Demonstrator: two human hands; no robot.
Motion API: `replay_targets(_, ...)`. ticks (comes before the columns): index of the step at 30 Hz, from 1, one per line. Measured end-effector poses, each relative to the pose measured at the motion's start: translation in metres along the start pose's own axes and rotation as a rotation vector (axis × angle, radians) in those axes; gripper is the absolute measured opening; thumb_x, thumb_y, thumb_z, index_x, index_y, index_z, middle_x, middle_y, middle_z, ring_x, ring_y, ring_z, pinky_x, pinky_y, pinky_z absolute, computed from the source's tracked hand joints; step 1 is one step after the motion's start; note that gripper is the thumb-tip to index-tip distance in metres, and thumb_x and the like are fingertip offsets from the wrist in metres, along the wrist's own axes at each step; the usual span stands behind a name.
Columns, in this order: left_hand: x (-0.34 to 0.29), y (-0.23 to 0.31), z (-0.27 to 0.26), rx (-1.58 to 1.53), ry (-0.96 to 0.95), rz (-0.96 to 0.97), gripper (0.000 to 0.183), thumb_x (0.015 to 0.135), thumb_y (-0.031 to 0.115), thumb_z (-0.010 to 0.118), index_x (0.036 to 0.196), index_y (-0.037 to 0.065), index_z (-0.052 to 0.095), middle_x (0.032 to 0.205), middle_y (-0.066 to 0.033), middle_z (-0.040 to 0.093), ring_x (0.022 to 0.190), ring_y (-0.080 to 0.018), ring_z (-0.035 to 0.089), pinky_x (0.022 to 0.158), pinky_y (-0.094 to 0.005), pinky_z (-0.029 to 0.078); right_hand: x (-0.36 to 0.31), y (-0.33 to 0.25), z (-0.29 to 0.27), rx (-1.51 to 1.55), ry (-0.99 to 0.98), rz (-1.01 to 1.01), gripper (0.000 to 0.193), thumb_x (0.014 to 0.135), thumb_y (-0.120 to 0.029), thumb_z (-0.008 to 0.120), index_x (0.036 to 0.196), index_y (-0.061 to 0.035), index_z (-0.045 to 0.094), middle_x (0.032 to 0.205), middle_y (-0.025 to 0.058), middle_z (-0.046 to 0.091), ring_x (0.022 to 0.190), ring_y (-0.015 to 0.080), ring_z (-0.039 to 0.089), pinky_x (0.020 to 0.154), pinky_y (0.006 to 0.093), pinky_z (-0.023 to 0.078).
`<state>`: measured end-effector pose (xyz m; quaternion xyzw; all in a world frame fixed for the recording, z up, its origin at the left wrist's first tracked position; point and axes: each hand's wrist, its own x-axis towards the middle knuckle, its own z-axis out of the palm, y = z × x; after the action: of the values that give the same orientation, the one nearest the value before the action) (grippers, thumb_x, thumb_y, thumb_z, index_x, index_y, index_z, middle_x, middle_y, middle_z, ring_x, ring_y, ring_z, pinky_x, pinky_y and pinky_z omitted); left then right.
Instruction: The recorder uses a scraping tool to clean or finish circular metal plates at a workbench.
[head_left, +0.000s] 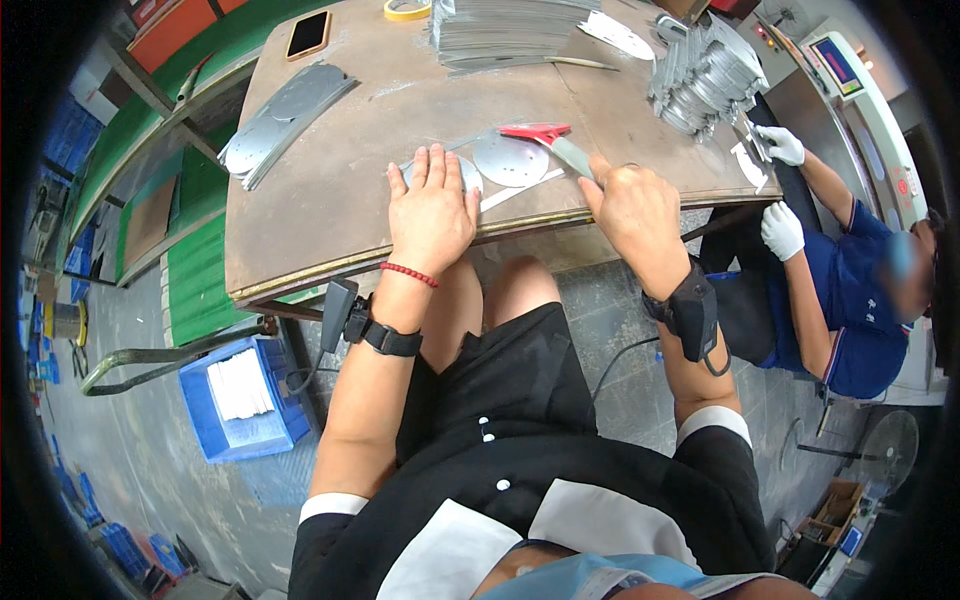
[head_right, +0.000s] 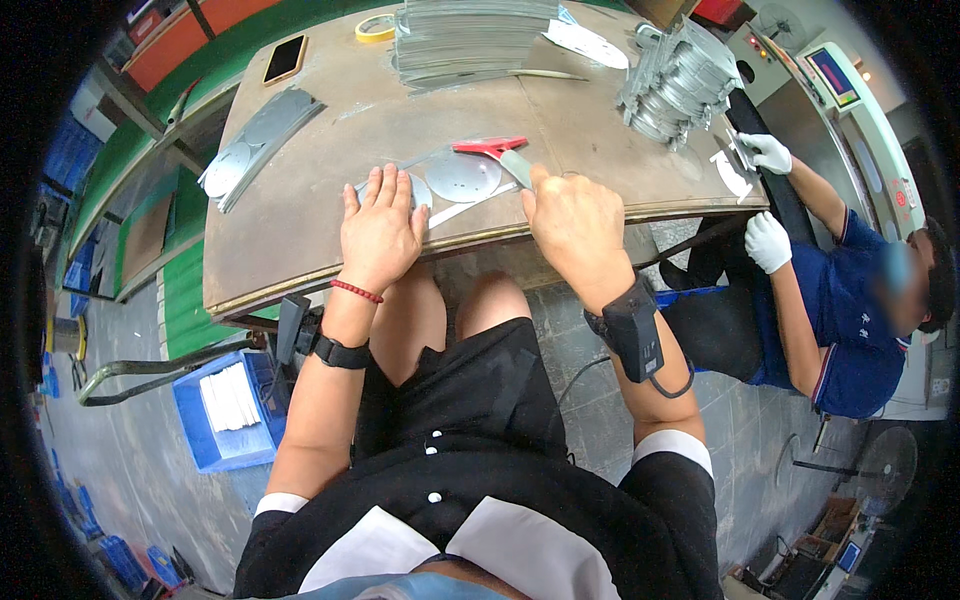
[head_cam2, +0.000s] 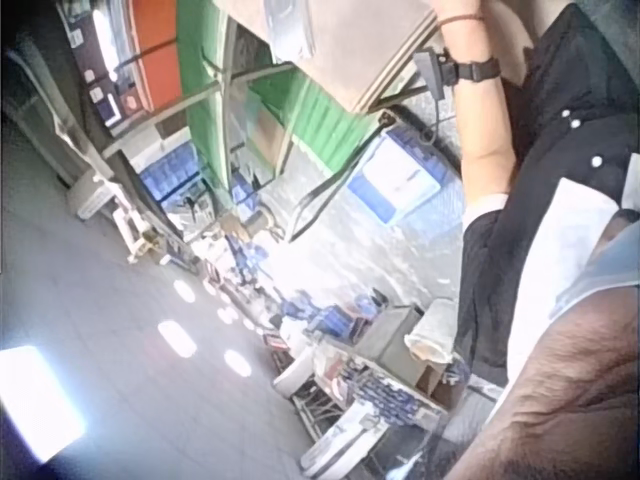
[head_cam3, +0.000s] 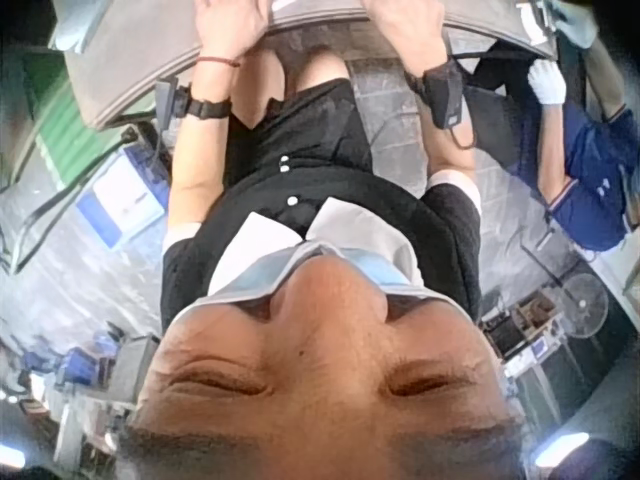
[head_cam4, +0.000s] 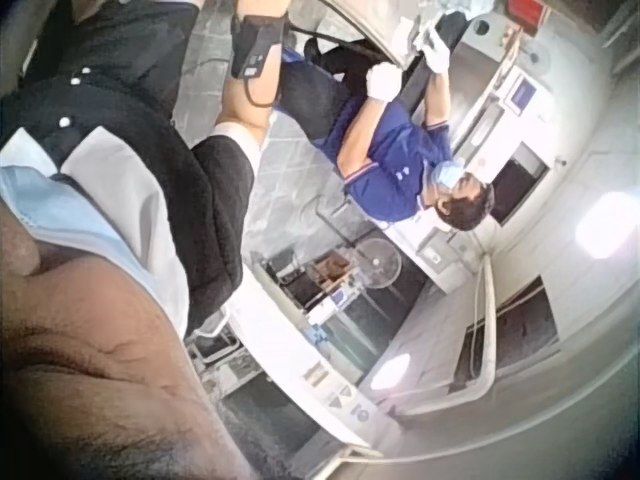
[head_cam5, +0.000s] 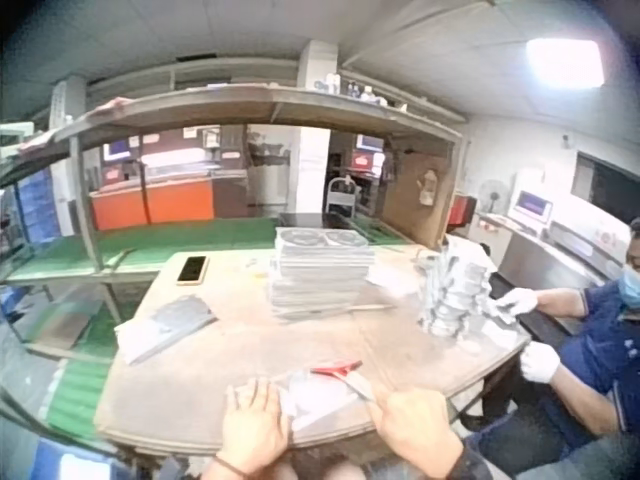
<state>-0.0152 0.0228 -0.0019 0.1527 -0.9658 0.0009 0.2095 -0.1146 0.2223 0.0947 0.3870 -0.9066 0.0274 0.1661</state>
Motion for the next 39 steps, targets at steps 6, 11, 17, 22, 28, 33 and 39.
replay_targets(6, 0.002, 0.001, 0.0, -0.013, -0.003, 0.028, 0.051, 0.089, 0.033, 0.049, 0.128, 0.0, 0.05, 0.135, -0.0178, 0.047, 0.129, -0.0309, 0.042, 0.106, -0.0552, 0.026, -0.005, -0.001, -0.005, -0.04, -0.002, -0.011, 0.018, 0.08, -0.025, 0.063, 0.085, -0.0074, 0.06, 0.064, 0.0137, 0.063, 0.062, 0.0306, 0.064, 0.054, 0.0402, 0.051)
replay_targets(11, -0.001, -0.001, 0.001, -0.016, -0.012, 0.041, 0.05, 0.09, 0.033, 0.049, 0.128, 0.001, 0.05, 0.136, -0.0169, 0.047, 0.129, -0.03, 0.042, 0.106, -0.0551, 0.026, -0.007, 0.001, 0.0, -0.007, 0.004, -0.01, 0.021, 0.08, -0.026, 0.065, 0.091, -0.009, 0.062, 0.062, 0.0139, 0.06, 0.063, 0.031, 0.063, 0.055, 0.0429, 0.049)
replay_targets(17, 0.001, 0.004, -0.005, -0.025, -0.028, 0.071, 0.049, 0.09, 0.033, 0.048, 0.128, 0.001, 0.051, 0.137, -0.0161, 0.046, 0.129, -0.0289, 0.041, 0.106, -0.0541, 0.027, -0.012, 0.005, -0.002, -0.014, 0.11, -0.054, 0.019, 0.08, -0.025, 0.064, 0.086, -0.0073, 0.06, 0.062, 0.0131, 0.062, 0.061, 0.0297, 0.064, 0.053, 0.0399, 0.051)
replay_targets(22, -0.002, 0.003, -0.001, -0.042, -0.006, 0.07, 0.049, 0.091, 0.033, 0.047, 0.128, 0.001, 0.05, 0.137, -0.0153, 0.046, 0.13, -0.0269, 0.041, 0.107, -0.0533, 0.027, -0.022, 0.012, -0.01, 0.008, 0.012, -0.01, 0.02, 0.081, -0.025, 0.064, 0.091, -0.0079, 0.061, 0.063, 0.0136, 0.061, 0.062, 0.0317, 0.063, 0.055, 0.0432, 0.049)
replay_targets(28, -0.001, 0.003, -0.005, -0.031, -0.031, 0.076, 0.049, 0.091, 0.032, 0.047, 0.129, 0.002, 0.05, 0.138, -0.0148, 0.045, 0.13, -0.0263, 0.04, 0.107, -0.0528, 0.026, -0.02, 0.017, -0.005, 0.004, 0.039, -0.046, 0.02, 0.08, -0.024, 0.064, 0.089, -0.0072, 0.061, 0.064, 0.0132, 0.062, 0.062, 0.0305, 0.063, 0.054, 0.0413, 0.05)
replay_targets(33, -0.002, 0.002, -0.004, -0.029, -0.027, 0.086, 0.049, 0.091, 0.032, 0.047, 0.129, 0.002, 0.05, 0.138, -0.0149, 0.045, 0.13, -0.0264, 0.041, 0.107, -0.0528, 0.026, -0.023, 0.014, -0.008, -0.025, 0.013, -0.014, 0.019, 0.08, -0.024, 0.064, 0.085, -0.0067, 0.06, 0.063, 0.0124, 0.062, 0.061, 0.0291, 0.064, 0.054, 0.039, 0.051)
replay_targets(39, -0.002, 0.003, -0.003, -0.017, -0.028, 0.089, 0.049, 0.091, 0.032, 0.046, 0.13, 0.002, 0.049, 0.138, -0.0146, 0.045, 0.13, -0.0259, 0.04, 0.107, -0.0534, 0.026, -0.032, 0.01, 0.004, -0.017, 0.061, -0.006, 0.024, 0.082, -0.026, 0.063, 0.098, -0.0082, 0.062, 0.062, 0.0129, 0.06, 0.059, 0.0297, 0.063, 0.052, 0.0406, 0.049)
